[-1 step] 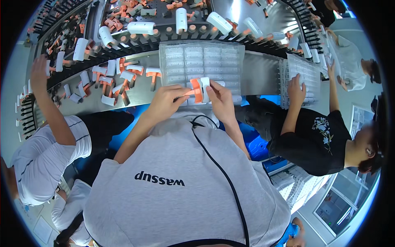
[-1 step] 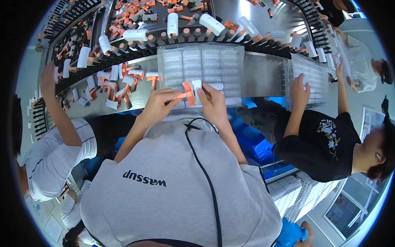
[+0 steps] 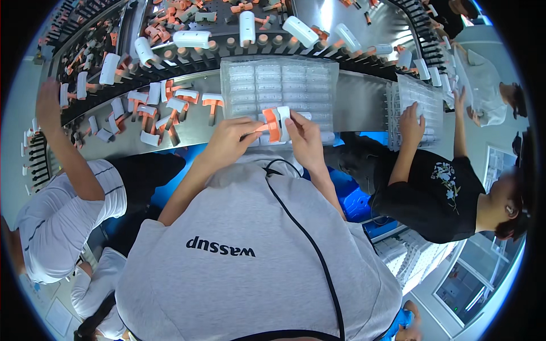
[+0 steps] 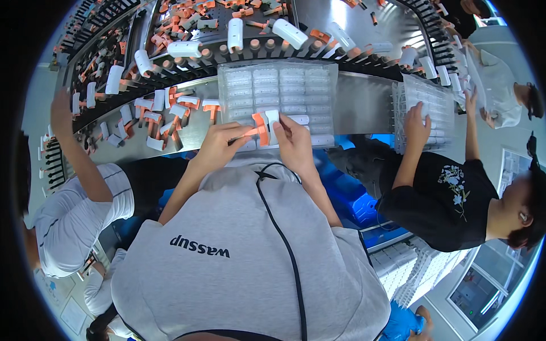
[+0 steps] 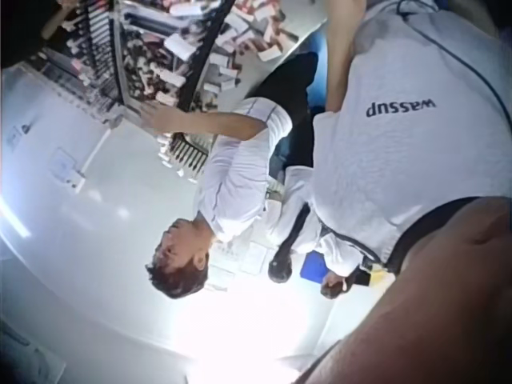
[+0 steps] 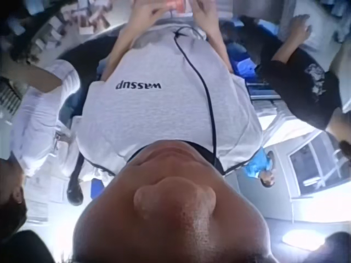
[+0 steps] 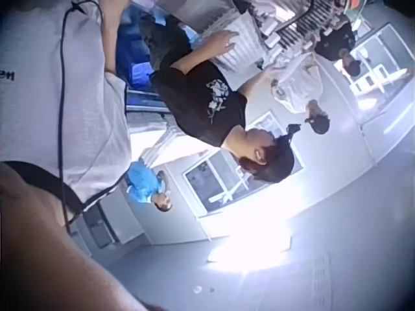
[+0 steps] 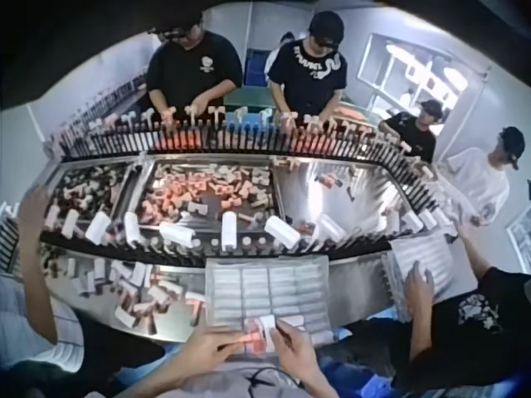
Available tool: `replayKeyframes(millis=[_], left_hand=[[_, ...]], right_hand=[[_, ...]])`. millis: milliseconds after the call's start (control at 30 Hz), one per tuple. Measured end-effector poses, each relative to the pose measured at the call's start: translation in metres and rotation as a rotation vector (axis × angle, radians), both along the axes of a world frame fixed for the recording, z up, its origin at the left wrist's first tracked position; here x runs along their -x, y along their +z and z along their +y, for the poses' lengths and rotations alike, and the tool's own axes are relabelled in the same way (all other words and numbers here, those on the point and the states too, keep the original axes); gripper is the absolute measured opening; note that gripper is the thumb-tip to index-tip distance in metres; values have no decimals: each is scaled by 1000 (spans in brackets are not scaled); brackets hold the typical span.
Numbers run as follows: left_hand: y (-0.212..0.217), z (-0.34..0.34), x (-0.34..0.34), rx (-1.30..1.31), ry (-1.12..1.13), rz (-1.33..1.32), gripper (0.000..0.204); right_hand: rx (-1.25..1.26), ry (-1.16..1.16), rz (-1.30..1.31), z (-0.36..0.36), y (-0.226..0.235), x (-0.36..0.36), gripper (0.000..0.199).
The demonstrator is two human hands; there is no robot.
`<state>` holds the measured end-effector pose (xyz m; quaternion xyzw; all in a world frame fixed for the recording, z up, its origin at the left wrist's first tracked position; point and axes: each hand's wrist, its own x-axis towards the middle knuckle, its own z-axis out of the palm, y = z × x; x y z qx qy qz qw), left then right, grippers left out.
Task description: The person assembles components by fitting white casings onto orange parts by hand, places the assembled items into slots on plastic trays, and stacks the trays.
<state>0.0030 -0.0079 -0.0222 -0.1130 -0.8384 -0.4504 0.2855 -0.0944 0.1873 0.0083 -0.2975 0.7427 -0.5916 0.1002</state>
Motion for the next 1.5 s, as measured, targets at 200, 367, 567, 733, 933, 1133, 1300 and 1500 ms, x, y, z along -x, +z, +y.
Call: replayKeyframes(millis=[200, 367, 567, 733, 933, 1133, 1300, 1500], left_hand=[[-9, 13, 4, 8, 32, -19, 25], [-16, 11, 4, 38, 62, 24, 24], [-10, 9, 0, 32, 39, -16, 17], [-8, 11, 0, -20, 80, -14, 20], [-30, -11, 32, -125, 172, -31, 20], [-97, -72, 29, -152, 664, -78, 28], [-107, -100, 34, 21, 793, -48, 26], [-122, -100, 2, 112, 858, -195, 31]], right_hand=[[-223, -29, 209, -3, -1, -5, 36], [-349, -99, 354, -14, 10, -16, 39], [-344, -40, 350, -15, 13, -18, 40], [-317, -32, 299, -17, 7, -16, 41], [-55, -120, 27, 8, -20, 41, 48], [-381, -541, 738, 77, -34, 90, 39], [-529, -384, 664, 88, -40, 88, 36], [-560, -369, 802, 81, -73, 57, 34]])
